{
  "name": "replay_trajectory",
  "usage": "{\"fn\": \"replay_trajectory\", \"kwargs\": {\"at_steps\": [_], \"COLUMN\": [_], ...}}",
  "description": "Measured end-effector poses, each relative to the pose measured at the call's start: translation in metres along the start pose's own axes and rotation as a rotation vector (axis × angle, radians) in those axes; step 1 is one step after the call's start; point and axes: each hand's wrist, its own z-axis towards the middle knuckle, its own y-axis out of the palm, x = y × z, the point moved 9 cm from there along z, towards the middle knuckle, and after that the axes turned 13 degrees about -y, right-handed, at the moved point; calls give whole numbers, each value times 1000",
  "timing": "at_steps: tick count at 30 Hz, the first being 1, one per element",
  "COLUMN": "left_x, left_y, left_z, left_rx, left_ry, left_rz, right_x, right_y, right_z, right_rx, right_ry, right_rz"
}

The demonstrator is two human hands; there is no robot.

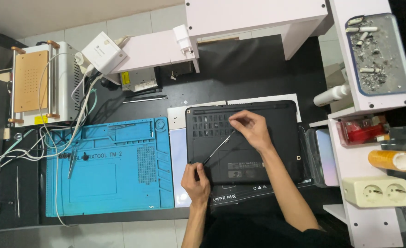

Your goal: The person unscrews and removes the back cover of a laptop using a screwdriver.

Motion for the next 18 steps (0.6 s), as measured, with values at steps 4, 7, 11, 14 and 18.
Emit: {"fn": "replay_trajectory", "kwargs": {"at_steps": [4, 7, 11, 14, 18], "left_x": [-1, 0, 1, 0, -2], "left_y": [-1, -1, -2, 0, -1], "left_z": [0, 0, 1, 2, 2], "left_rx": [10, 10, 8, 7, 0], "left_ry": [-7, -10, -16, -27, -47], "left_rz": [-11, -22, -23, -20, -5], "right_x": [-23, -20, 16, 29, 23], "right_y": [46, 81, 112, 124, 135], "right_z": [53, 93, 126, 139, 145], "right_rx": [-117, -248, -417, -483, -566], "right_ry": [-103, -201, -270, -288, -247], "right_rz": [-208, -444, -614, -686, -729]}}
